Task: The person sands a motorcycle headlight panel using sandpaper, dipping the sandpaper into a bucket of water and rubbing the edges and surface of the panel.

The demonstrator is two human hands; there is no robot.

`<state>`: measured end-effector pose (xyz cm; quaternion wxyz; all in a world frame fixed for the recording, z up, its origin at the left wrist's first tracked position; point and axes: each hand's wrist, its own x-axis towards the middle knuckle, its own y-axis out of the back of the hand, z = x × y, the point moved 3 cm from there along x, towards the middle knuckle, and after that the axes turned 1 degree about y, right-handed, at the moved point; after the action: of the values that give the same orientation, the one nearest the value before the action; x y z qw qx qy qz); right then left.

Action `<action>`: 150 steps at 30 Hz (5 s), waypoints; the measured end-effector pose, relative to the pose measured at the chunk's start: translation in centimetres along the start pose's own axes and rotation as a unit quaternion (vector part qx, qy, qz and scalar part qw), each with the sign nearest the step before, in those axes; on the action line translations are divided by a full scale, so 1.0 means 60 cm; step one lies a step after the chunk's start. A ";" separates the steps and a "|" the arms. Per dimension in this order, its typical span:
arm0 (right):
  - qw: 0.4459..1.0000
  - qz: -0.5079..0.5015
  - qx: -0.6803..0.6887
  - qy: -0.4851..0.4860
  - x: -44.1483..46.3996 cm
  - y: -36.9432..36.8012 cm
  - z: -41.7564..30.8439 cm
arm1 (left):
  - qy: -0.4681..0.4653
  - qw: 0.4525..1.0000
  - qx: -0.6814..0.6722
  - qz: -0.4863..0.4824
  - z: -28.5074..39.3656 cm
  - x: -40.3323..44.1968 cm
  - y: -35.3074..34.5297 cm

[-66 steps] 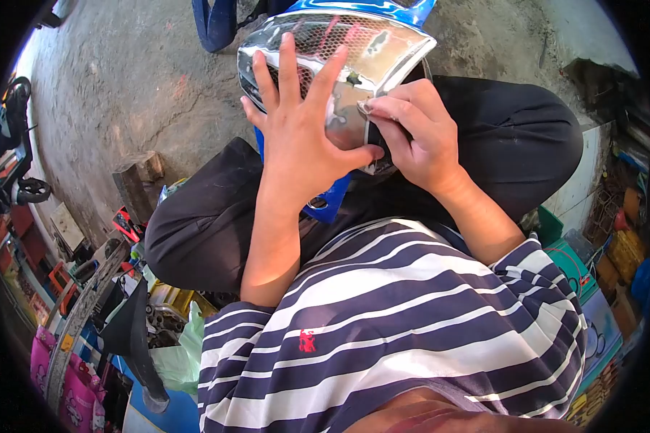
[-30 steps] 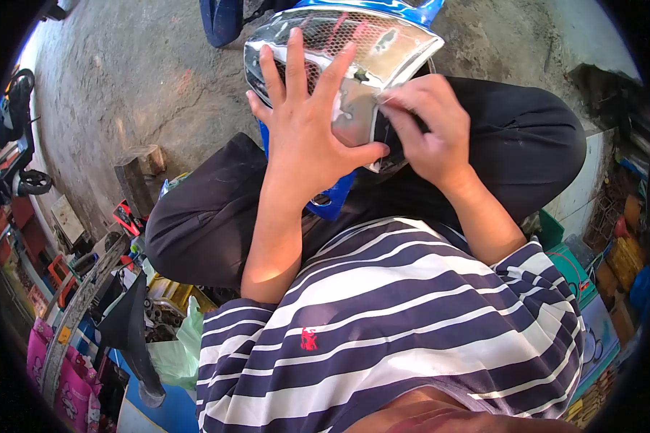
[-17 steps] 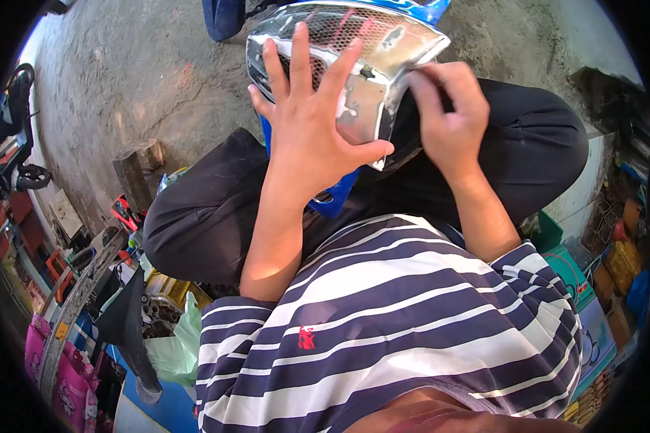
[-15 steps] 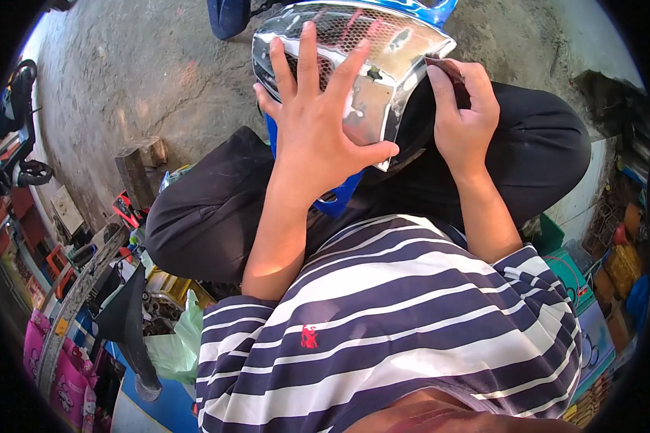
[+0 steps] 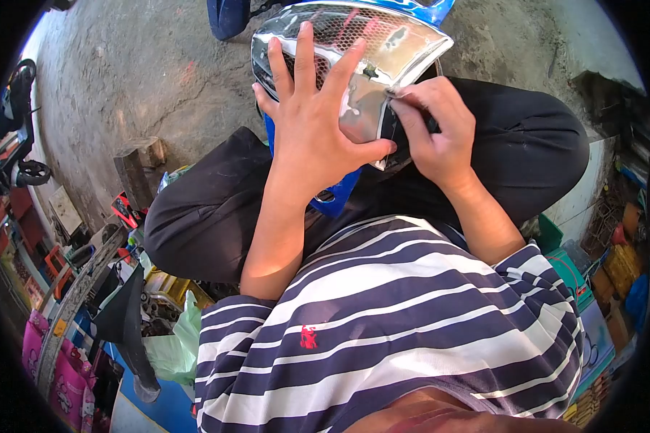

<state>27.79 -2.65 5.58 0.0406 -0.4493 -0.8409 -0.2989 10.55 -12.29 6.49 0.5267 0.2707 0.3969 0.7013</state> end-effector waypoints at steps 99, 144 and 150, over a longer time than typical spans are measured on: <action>0.994 0.068 0.007 -0.087 0.000 0.009 0.018 | 0.022 0.995 -0.091 -0.014 -0.007 -0.001 -0.020; 0.997 -0.007 -0.079 0.011 0.036 0.044 0.009 | 0.020 0.995 -0.057 -0.084 0.053 -0.008 -0.024; 0.992 0.055 -0.110 -0.028 0.036 0.054 0.029 | 0.014 0.996 -0.038 -0.081 0.064 -0.011 -0.029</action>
<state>29.39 1.24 6.41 -0.0161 -0.5050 -0.7778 -0.3739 14.72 -11.66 7.13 0.5862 0.2076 0.3981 0.6744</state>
